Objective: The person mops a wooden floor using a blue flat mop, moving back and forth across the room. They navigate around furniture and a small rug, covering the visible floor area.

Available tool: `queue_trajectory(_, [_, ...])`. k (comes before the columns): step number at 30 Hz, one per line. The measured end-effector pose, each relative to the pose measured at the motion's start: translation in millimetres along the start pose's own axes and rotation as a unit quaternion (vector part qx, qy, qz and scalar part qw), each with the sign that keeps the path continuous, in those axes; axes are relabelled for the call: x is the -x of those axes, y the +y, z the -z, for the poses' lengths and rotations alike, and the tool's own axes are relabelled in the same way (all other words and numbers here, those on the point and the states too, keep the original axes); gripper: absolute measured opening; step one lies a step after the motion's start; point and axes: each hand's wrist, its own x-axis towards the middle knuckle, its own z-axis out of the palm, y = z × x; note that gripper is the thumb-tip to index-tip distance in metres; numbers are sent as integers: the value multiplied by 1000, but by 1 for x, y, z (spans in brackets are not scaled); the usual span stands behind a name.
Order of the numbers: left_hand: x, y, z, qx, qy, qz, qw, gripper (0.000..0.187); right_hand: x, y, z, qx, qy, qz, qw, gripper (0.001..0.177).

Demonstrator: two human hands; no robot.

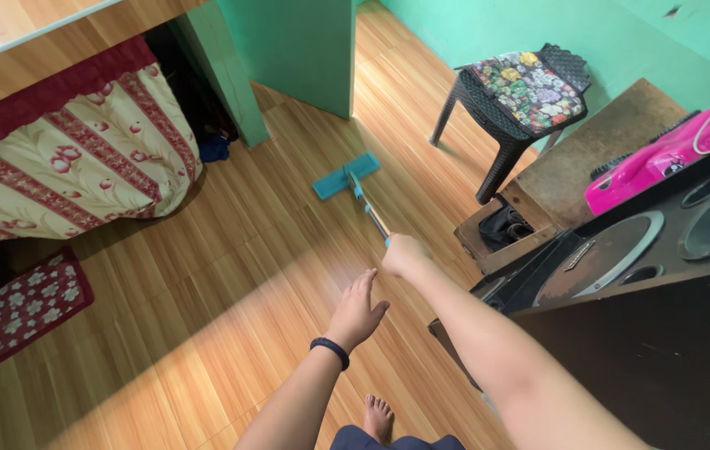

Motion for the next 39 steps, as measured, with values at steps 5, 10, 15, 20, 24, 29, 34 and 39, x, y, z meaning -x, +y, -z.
queue_trajectory(5, [8,32,11,43,98,-132,985,66,131,-16,54,67,-57,117,989,32])
queue_trajectory(10, [19,52,4,26,28,-149,988,25,217,-9,67,102,-90,166,977,36])
queue_trajectory(15, [24,37,-15,-107,-76,-137,982,27,233,5,35,78,-90,95,988,49])
queue_trajectory(20, [19,17,-39,-117,-104,-119,980,25,209,37,-14,44,-90,61,993,58])
queue_trajectory(24, [12,-5,-44,-124,-65,-77,987,40,159,38,-50,7,-21,104,994,59])
queue_trajectory(29, [0,-28,-33,-93,44,7,995,61,91,6,-68,-13,-15,90,996,54])
queue_trajectory(34, [16,-24,-12,-81,22,115,990,78,24,-21,-76,-33,25,111,993,38])
queue_trajectory(39, [34,-24,8,-69,177,-5,982,79,47,-77,-53,-54,-2,162,985,31])
